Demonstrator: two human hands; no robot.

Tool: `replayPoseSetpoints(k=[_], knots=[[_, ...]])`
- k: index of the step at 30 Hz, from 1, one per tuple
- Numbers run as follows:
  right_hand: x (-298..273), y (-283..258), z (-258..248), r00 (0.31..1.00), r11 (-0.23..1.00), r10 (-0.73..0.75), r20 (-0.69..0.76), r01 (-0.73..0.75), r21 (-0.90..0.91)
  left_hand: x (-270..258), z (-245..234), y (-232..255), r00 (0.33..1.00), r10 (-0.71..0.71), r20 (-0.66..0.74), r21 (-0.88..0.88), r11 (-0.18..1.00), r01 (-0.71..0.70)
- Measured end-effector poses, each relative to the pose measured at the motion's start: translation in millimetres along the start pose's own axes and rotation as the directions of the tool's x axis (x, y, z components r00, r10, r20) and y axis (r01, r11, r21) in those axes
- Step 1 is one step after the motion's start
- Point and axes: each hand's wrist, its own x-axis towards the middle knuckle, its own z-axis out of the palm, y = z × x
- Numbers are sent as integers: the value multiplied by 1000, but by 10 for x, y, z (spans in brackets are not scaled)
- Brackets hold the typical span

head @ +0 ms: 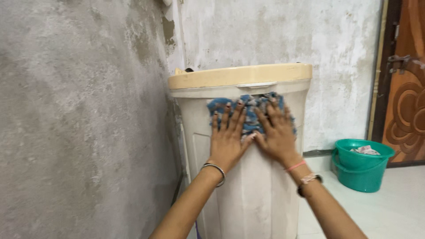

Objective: The person wipes the exterior of a large white plastic container with a blue and white cloth. They clean the lid, sides, and base in a repetitive manner, moving around the container to reach different areas.

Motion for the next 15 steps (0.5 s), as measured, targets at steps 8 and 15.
replayPoseSetpoints(k=[8, 15], knots=[[-117, 132, 45, 987, 988, -151, 47, 150, 27, -146, 17, -149, 999, 19, -32, -56, 998, -21], [-532, 739, 333, 953, 900, 283, -107, -226, 372, 414, 112, 603, 964, 249, 94, 256, 930, -265]])
